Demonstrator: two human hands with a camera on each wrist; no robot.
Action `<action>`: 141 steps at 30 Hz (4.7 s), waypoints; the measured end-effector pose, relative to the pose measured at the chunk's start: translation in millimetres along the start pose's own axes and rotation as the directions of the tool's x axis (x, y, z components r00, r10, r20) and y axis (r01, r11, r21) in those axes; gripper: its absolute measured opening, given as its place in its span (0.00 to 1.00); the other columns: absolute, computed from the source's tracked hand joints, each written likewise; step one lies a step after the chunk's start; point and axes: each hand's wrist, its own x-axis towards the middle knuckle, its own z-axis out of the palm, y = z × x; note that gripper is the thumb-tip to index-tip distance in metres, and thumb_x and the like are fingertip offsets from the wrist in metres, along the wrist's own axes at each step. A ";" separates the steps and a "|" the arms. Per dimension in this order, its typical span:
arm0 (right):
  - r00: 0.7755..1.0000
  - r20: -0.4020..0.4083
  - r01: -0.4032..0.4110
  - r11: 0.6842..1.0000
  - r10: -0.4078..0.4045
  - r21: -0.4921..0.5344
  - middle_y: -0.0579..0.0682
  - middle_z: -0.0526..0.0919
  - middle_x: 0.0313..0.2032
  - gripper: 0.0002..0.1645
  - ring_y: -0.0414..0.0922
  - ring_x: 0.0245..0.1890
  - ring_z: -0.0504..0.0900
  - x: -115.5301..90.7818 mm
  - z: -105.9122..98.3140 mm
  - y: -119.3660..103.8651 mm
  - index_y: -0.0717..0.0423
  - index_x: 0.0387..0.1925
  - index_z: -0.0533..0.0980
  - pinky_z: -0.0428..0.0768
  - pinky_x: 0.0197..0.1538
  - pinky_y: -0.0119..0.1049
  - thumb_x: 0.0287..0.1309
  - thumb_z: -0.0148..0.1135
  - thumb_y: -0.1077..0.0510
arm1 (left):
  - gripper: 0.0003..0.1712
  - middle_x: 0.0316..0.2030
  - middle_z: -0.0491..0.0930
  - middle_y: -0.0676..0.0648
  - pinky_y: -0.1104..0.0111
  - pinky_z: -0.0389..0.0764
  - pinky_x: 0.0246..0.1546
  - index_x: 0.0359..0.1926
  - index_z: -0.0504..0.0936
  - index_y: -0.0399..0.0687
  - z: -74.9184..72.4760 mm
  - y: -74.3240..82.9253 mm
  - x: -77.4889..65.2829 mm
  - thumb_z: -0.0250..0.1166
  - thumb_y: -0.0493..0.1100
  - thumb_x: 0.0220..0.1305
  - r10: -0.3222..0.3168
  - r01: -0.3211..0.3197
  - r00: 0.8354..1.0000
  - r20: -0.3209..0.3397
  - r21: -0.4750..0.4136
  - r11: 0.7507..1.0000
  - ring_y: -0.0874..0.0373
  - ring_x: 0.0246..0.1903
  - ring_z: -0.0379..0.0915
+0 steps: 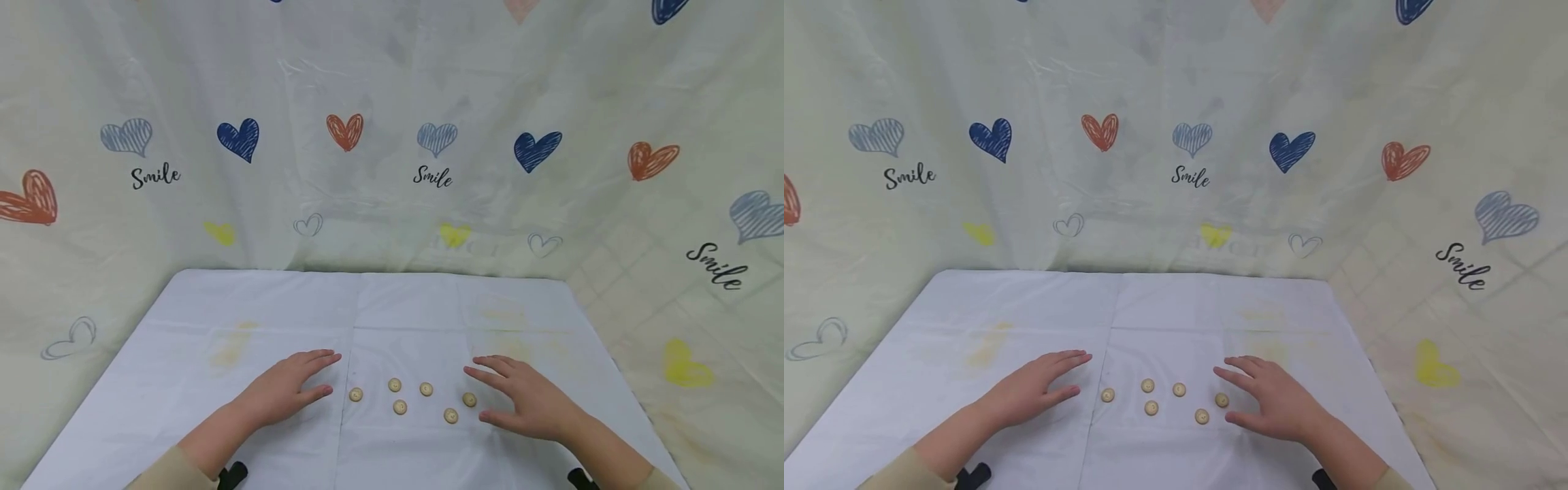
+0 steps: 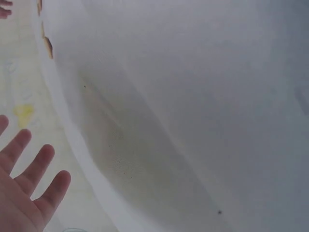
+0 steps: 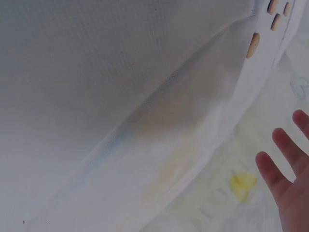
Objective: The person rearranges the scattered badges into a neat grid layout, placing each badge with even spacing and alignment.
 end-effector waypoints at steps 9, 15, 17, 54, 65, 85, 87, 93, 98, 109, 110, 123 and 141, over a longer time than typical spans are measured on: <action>0.997 0.078 -0.012 0.997 0.006 0.072 0.40 0.78 0.55 0.34 0.45 0.55 0.77 5.9 5.6 1.6 0.38 0.62 0.77 0.77 0.54 0.49 0.57 0.66 0.32 | 0.30 0.65 0.71 0.55 0.51 0.67 0.63 0.69 0.72 0.67 1.6 4.5 7.2 0.61 0.62 0.67 -0.020 0.022 0.997 0.068 -0.025 0.999 0.52 0.66 0.66; 0.992 0.129 -0.007 0.996 -0.005 0.088 0.42 0.79 0.53 0.32 0.45 0.52 0.77 10.6 10.1 7.4 0.39 0.60 0.79 0.77 0.53 0.47 0.56 0.67 0.34 | 0.29 0.62 0.73 0.56 0.54 0.68 0.63 0.68 0.73 0.67 4.4 3.2 11.3 0.61 0.63 0.67 0.008 -0.007 0.996 0.085 -0.016 1.000 0.56 0.64 0.67; 0.988 0.154 -0.018 0.995 0.003 0.098 0.41 0.79 0.51 0.31 0.44 0.51 0.77 12.7 9.8 9.1 0.39 0.59 0.80 0.77 0.53 0.46 0.54 0.70 0.36 | 0.29 0.62 0.74 0.57 0.55 0.68 0.62 0.67 0.73 0.67 5.3 1.9 12.9 0.61 0.64 0.67 0.014 -0.012 0.996 0.091 -0.013 1.000 0.56 0.63 0.68; 0.961 0.278 -0.048 0.991 0.011 0.126 0.36 0.76 0.39 0.18 0.36 0.38 0.72 28.8 24.6 21.5 0.35 0.44 0.87 0.76 0.41 0.37 0.48 0.77 0.45 | 0.15 0.32 0.72 0.64 0.72 0.72 0.34 0.48 0.88 0.61 25.0 8.4 51.0 0.73 0.50 0.58 0.151 -0.145 0.975 0.161 -0.044 0.988 0.72 0.30 0.68; 0.957 0.287 -0.060 0.994 0.032 0.090 0.33 0.76 0.38 0.18 0.35 0.37 0.71 29.0 29.6 22.3 0.35 0.44 0.87 0.75 0.41 0.36 0.48 0.77 0.43 | 0.15 0.35 0.74 0.62 0.73 0.72 0.33 0.48 0.88 0.62 22.4 13.0 49.0 0.73 0.49 0.58 0.178 -0.175 0.970 0.165 -0.029 0.984 0.71 0.29 0.67; 0.971 0.238 0.010 0.997 -0.029 0.077 0.32 0.74 0.34 0.14 0.33 0.33 0.68 27.1 31.8 24.5 0.37 0.40 0.88 0.73 0.37 0.31 0.49 0.76 0.44 | 0.15 0.34 0.72 0.62 0.71 0.72 0.33 0.48 0.88 0.62 23.7 12.7 49.8 0.73 0.50 0.58 0.143 -0.140 0.973 0.179 -0.026 0.990 0.70 0.29 0.66; 0.974 0.224 0.022 0.997 -0.039 0.079 0.32 0.75 0.33 0.13 0.33 0.33 0.68 27.0 31.7 24.4 0.38 0.39 0.88 0.73 0.37 0.31 0.49 0.76 0.45 | 0.14 0.34 0.73 0.62 0.72 0.72 0.33 0.48 0.89 0.61 22.9 12.3 49.4 0.73 0.50 0.59 0.142 -0.140 0.974 0.175 -0.028 0.990 0.70 0.29 0.66; 0.976 0.218 0.005 0.997 -0.023 0.079 0.32 0.75 0.33 0.12 0.32 0.33 0.68 30.8 26.5 22.3 0.39 0.39 0.88 0.74 0.37 0.31 0.51 0.75 0.46 | 0.12 0.33 0.74 0.62 0.72 0.73 0.33 0.45 0.89 0.60 23.4 10.3 49.3 0.72 0.50 0.59 0.151 -0.146 0.975 0.162 -0.039 0.988 0.71 0.29 0.67; 0.982 0.188 0.018 0.996 -0.035 0.089 0.36 0.75 0.31 0.10 0.33 0.31 0.67 40.3 18.9 19.8 0.40 0.39 0.88 0.72 0.35 0.31 0.53 0.74 0.48 | 0.12 0.30 0.71 0.63 0.71 0.72 0.32 0.45 0.89 0.61 23.1 11.1 49.3 0.73 0.49 0.59 0.133 -0.127 0.976 0.170 -0.044 0.991 0.70 0.28 0.66; 0.974 0.228 -0.017 0.993 -0.010 0.119 0.36 0.76 0.33 0.12 0.39 0.34 0.73 74.2 15.9 9.9 0.39 0.42 0.88 0.74 0.37 0.31 0.54 0.73 0.48 | 0.11 0.26 0.72 0.64 0.69 0.71 0.31 0.43 0.89 0.66 22.4 10.9 49.9 0.73 0.50 0.58 0.009 0.015 0.979 0.204 -0.115 0.993 0.67 0.28 0.67; 0.973 0.230 -0.022 0.993 -0.005 0.118 0.36 0.76 0.33 0.12 0.40 0.34 0.73 78.1 16.7 9.3 0.39 0.42 0.88 0.74 0.37 0.31 0.54 0.74 0.47 | 0.10 0.26 0.72 0.64 0.69 0.71 0.32 0.43 0.89 0.66 22.3 10.9 50.3 0.73 0.49 0.58 0.006 0.021 0.978 0.208 -0.128 0.992 0.67 0.28 0.68; 0.939 0.339 -0.098 0.990 0.057 0.104 0.35 0.76 0.34 0.14 0.37 0.39 0.76 146.2 31.1 1.5 0.35 0.44 0.87 0.76 0.43 0.34 0.55 0.72 0.44 | 0.10 0.27 0.74 0.63 0.68 0.71 0.33 0.41 0.89 0.66 24.2 6.8 53.8 0.74 0.48 0.57 0.014 0.029 0.975 0.221 -0.191 0.981 0.66 0.29 0.68; 0.931 0.366 -0.027 0.999 0.010 0.042 0.39 0.74 0.30 0.14 0.38 0.31 0.71 229.2 61.4 -18.8 0.38 0.46 0.86 0.71 0.38 0.33 0.58 0.69 0.45 | 0.10 0.26 0.74 0.61 0.69 0.71 0.33 0.42 0.89 0.67 21.8 7.0 56.0 0.74 0.48 0.57 0.002 0.047 0.971 0.239 -0.199 0.979 0.66 0.28 0.69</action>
